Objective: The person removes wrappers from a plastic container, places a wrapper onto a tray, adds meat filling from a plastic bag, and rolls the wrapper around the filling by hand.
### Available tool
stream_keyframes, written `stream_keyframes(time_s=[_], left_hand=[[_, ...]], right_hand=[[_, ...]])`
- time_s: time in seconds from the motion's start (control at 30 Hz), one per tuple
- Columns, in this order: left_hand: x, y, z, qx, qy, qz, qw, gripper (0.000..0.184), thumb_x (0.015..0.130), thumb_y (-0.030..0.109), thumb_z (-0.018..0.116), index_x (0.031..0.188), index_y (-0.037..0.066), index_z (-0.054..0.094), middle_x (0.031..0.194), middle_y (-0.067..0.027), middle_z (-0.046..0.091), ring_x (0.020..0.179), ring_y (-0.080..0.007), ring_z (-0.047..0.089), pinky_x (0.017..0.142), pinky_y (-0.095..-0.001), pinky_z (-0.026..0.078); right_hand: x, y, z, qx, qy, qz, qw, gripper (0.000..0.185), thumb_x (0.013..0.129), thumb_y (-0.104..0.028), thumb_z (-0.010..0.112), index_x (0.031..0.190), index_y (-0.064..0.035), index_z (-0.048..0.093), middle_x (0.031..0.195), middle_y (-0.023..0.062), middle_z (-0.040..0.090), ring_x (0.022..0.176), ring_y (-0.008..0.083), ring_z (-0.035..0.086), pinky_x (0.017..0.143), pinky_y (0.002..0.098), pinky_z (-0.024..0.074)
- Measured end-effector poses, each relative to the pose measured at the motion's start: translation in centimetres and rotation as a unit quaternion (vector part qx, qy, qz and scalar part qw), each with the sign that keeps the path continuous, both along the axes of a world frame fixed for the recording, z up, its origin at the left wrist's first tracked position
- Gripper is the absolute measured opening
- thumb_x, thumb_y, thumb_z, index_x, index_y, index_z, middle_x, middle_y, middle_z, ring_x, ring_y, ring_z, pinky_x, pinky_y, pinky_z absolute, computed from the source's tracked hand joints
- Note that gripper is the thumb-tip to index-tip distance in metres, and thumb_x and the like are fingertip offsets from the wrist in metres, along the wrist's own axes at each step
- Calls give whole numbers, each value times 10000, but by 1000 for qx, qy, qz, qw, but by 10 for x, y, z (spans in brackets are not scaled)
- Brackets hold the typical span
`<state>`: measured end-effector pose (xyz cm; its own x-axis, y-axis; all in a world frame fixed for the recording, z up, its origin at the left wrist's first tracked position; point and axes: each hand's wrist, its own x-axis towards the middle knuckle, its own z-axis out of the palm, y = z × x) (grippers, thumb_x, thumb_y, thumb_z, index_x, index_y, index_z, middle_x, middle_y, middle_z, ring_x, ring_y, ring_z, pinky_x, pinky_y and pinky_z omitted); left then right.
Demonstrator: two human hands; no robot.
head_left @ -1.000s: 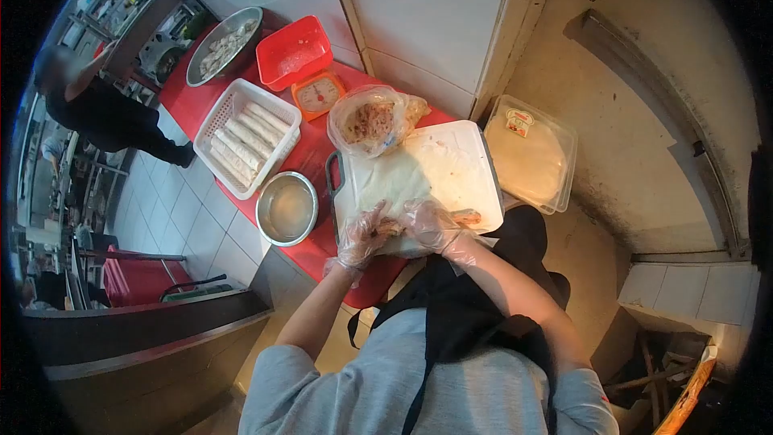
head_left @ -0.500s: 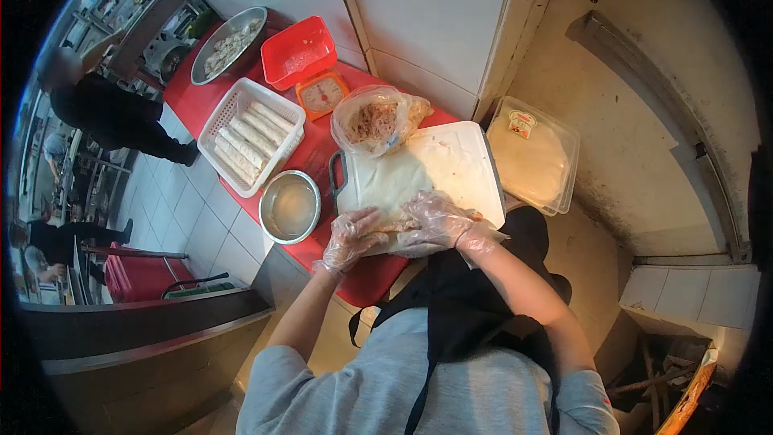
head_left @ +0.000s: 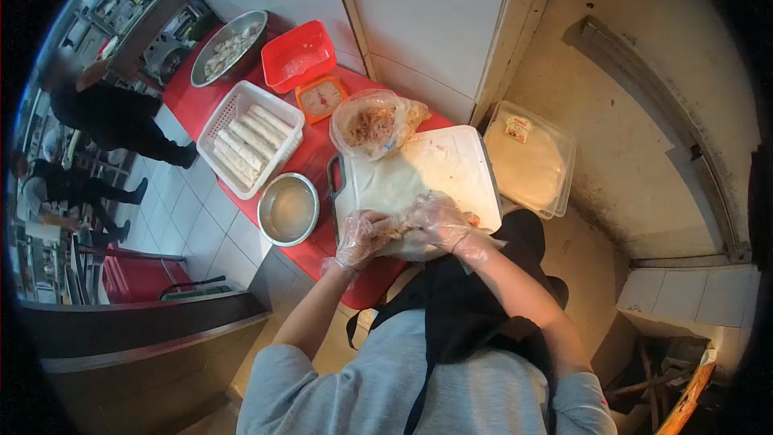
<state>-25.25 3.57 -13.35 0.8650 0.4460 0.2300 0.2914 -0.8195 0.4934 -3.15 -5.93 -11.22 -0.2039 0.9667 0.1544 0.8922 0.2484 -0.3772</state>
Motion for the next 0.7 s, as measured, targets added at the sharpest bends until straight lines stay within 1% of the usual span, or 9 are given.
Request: stream_keyframes(time_s=[0.07, 0.1, 0.2, 0.3, 0.4, 0.47, 0.6, 0.67, 0.7], left_hand=[[7, 0, -1, 10, -21, 0, 1000, 439, 686, 191, 782, 1109, 126, 685, 1115, -112, 671, 953, -357, 629, 819, -474, 496], [8, -2, -2, 14, -30, 1, 999, 459, 683, 171, 778, 1128, 129, 672, 1113, -118, 663, 953, -360, 621, 814, -474, 489], [12, 1, -22, 20, -24, -17, 999, 403, 661, 185, 786, 1050, 125, 698, 1089, -109, 680, 971, -346, 628, 825, -463, 489], [22, -4, -18, 60, -48, 35, 996, 354, 665, 224, 777, 1007, 153, 723, 1081, -48, 688, 944, -320, 646, 737, -453, 479], [25, 3, -5, -21, -23, -66, 997, 337, 660, 207, 773, 990, 162, 725, 1057, -54, 695, 941, -315, 647, 746, -462, 478], [26, 3, -10, -29, -33, -64, 997, 333, 654, 194, 771, 983, 169, 726, 1019, -57, 703, 910, -312, 653, 730, -456, 482], [30, 2, -38, 54, -155, 4, 986, 336, 641, 120, 782, 971, 128, 719, 887, -113, 707, 758, -351, 666, 627, -431, 523], [32, 2, -13, 16, -103, -52, 993, 336, 655, 120, 773, 987, 136, 720, 885, -109, 709, 755, -345, 669, 628, -439, 522], [33, 2, -3, -2, -76, -80, 994, 337, 663, 119, 768, 995, 140, 720, 885, -107, 709, 753, -342, 670, 628, -443, 521]], right_hand=[[14, -11, 11, 52, 30, -9, 998, 222, 750, -274, 709, 866, -85, 700, 933, 167, 652, 914, 347, 629, 826, 460, 486], [16, -13, 8, 33, 36, -10, 999, 239, 748, -281, 711, 875, -79, 700, 935, 170, 652, 919, 351, 625, 830, 460, 485], [17, -12, -14, 6, 50, -14, 999, 274, 744, -299, 714, 896, -71, 703, 933, 171, 652, 934, 356, 616, 839, 458, 481], [18, -10, -26, 30, 73, -15, 997, 272, 749, -311, 710, 897, -83, 710, 906, 158, 654, 948, 349, 612, 840, 455, 480], [18, -13, -12, 8, 151, -24, 988, 253, 753, -298, 705, 901, -92, 714, 881, 151, 656, 941, 345, 615, 838, 454, 480], [17, -9, -12, -53, 196, -42, 978, 235, 747, -267, 712, 910, -99, 717, 879, 146, 658, 935, 342, 616, 838, 454, 480], [14, -11, -11, 6, 133, -42, 990, 265, 707, -218, 750, 945, -106, 712, 888, 129, 649, 926, 336, 614, 835, 461, 478], [9, -12, -17, 71, 112, -39, 990, 266, 691, -199, 763, 933, -106, 706, 894, 121, 643, 922, 335, 613, 834, 470, 475], [8, -12, -20, 65, 100, -37, 992, 263, 692, -203, 763, 929, -106, 704, 897, 119, 643, 925, 335, 613, 832, 473, 474]])
